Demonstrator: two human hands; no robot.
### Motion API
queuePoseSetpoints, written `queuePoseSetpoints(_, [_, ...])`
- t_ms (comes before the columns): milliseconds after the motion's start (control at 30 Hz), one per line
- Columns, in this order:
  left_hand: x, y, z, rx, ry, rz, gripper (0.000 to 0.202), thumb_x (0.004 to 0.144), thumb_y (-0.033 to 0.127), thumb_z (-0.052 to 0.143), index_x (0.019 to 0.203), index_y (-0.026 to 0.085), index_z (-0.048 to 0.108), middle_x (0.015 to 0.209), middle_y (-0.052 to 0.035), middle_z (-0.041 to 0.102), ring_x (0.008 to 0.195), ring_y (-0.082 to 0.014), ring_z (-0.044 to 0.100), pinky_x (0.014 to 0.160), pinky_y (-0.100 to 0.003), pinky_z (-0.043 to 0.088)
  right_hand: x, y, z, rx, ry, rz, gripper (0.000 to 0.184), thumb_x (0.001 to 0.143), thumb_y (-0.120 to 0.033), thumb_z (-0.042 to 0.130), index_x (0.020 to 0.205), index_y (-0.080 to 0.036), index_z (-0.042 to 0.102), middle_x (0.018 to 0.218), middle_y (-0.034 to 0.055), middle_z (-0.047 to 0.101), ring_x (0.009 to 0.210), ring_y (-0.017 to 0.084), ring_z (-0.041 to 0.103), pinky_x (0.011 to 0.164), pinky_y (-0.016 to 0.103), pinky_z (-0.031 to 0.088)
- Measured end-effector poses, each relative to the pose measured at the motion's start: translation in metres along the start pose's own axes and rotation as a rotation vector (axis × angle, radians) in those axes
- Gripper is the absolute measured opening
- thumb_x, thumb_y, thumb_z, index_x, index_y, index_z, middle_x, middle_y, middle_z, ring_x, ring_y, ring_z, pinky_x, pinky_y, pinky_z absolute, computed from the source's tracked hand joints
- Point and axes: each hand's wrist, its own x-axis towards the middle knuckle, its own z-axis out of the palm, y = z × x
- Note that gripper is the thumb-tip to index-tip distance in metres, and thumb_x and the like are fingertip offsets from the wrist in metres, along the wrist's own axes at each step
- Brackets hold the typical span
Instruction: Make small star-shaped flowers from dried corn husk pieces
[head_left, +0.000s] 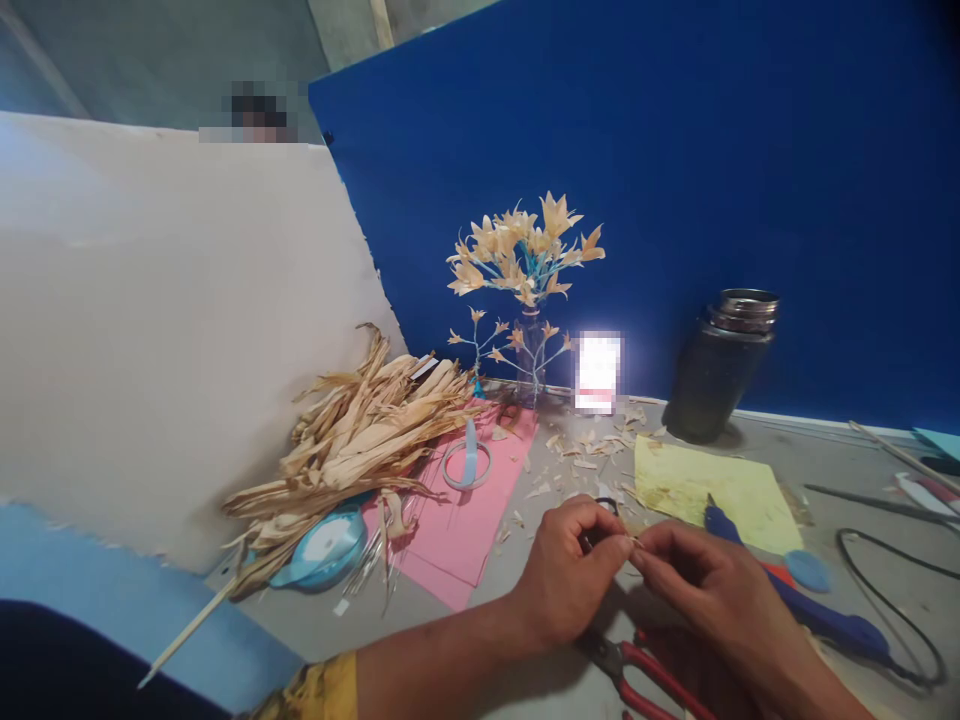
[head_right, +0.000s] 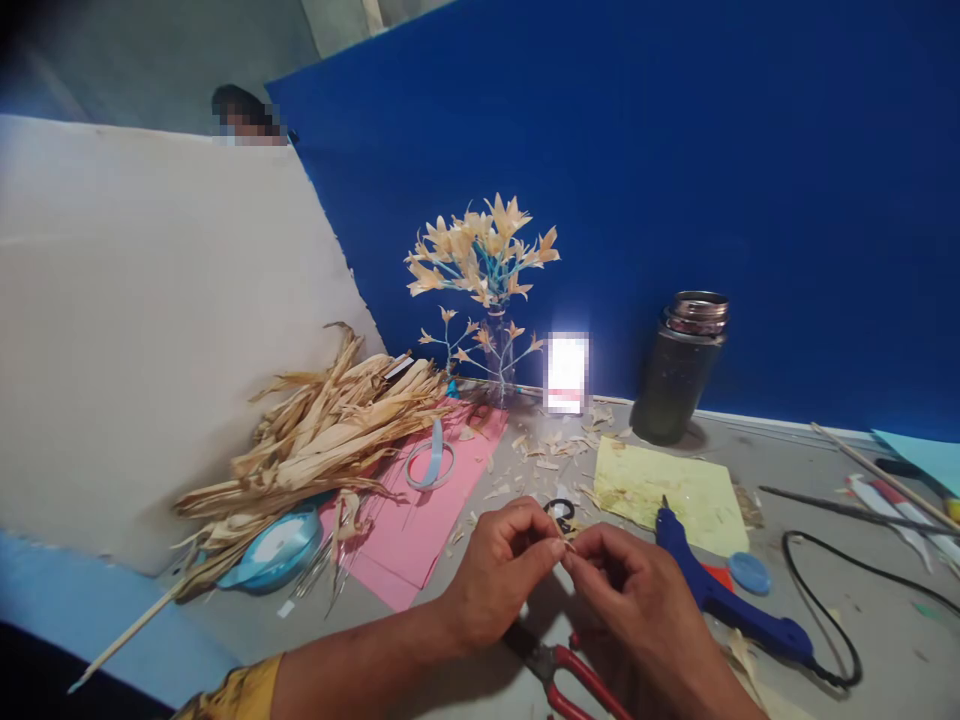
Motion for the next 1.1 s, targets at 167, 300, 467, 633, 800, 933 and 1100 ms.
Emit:
queuePoseSetpoints(167, [0.003, -0.003, 0.000, -0.004, 0.018, -0.010, 0.009, 0.078, 0.017, 0.066, 0.070, 0.016, 0.068, 0.068, 0.0007, 0.059, 0.067, -0.0131, 0.051, 0.067, -0.026, 0.040, 0.001, 0.002, 0.001, 0.209, -0.041, 0.143, 0.034, 0.065, -0.053, 0.079, 0.067, -0.021, 0.069, 0.057, -0.0012, 0.059, 0.051, 0.016, 0.054, 0.042, 0.024, 0.045])
queuePoseSetpoints(300, [0.005, -0.006, 0.000, -0.083, 0.000, -0.069, 0.012, 0.079, 0.022, 0.067, 0.069, 0.016, 0.065, 0.063, 0.0027, 0.055, 0.059, -0.0111, 0.048, 0.062, -0.025, 0.039, 0.001, 0.009, 0.006, 0.391, -0.053, 0.236, 0.039, 0.066, -0.055, 0.082, 0.072, -0.020, 0.067, 0.054, -0.0050, 0.054, 0.044, 0.011, 0.048, 0.039, 0.022, 0.042])
queuePoseSetpoints(467, [0.005, -0.008, 0.000, -0.116, -0.028, -0.109, 0.014, 0.080, 0.026, 0.068, 0.070, 0.016, 0.063, 0.060, 0.0032, 0.054, 0.056, -0.0109, 0.048, 0.058, -0.024, 0.038, -0.001, 0.006, 0.008, 0.503, -0.019, 0.313, 0.040, 0.063, -0.055, 0.085, 0.073, -0.021, 0.068, 0.054, -0.0056, 0.053, 0.044, 0.011, 0.047, 0.040, 0.023, 0.045])
queuePoseSetpoints(633, [0.004, -0.008, 0.000, -0.057, -0.026, -0.060, 0.014, 0.080, 0.026, 0.070, 0.070, 0.017, 0.065, 0.062, 0.0022, 0.056, 0.060, -0.0121, 0.050, 0.061, -0.025, 0.040, -0.001, 0.002, 0.006, 0.506, -0.076, 0.337, 0.040, 0.062, -0.053, 0.085, 0.068, -0.020, 0.063, 0.045, -0.0079, 0.046, 0.039, 0.007, 0.039, 0.037, 0.019, 0.034])
queuePoseSetpoints(800, [0.002, -0.012, 0.000, 0.091, 0.010, 0.228, 0.013, 0.084, 0.024, 0.068, 0.073, 0.017, 0.068, 0.075, -0.0033, 0.064, 0.076, -0.0168, 0.058, 0.073, -0.028, 0.044, -0.003, 0.009, 0.006, 0.519, -0.164, 0.387, 0.038, 0.069, -0.052, 0.079, 0.072, -0.021, 0.057, 0.046, -0.0084, 0.048, 0.038, 0.008, 0.043, 0.038, 0.019, 0.030])
queuePoseSetpoints(933, [0.001, -0.013, 0.001, 0.104, -0.021, 0.228, 0.013, 0.086, 0.020, 0.065, 0.073, 0.017, 0.067, 0.075, -0.0020, 0.062, 0.075, -0.0155, 0.057, 0.072, -0.027, 0.042, -0.006, 0.009, 0.008, 0.612, -0.172, 0.376, 0.033, 0.073, -0.045, 0.077, 0.075, -0.022, 0.053, 0.050, -0.0086, 0.050, 0.040, 0.008, 0.045, 0.039, 0.018, 0.029])
queuePoseSetpoints(1100, [0.002, -0.009, 0.002, 0.092, 0.007, 0.085, 0.013, 0.085, 0.022, 0.064, 0.073, 0.017, 0.065, 0.074, -0.0007, 0.060, 0.073, -0.0148, 0.054, 0.071, -0.027, 0.041, -0.004, 0.005, 0.008, 0.657, -0.198, 0.322, 0.031, 0.075, -0.043, 0.077, 0.075, -0.021, 0.055, 0.055, -0.0077, 0.053, 0.044, 0.009, 0.048, 0.044, 0.020, 0.040])
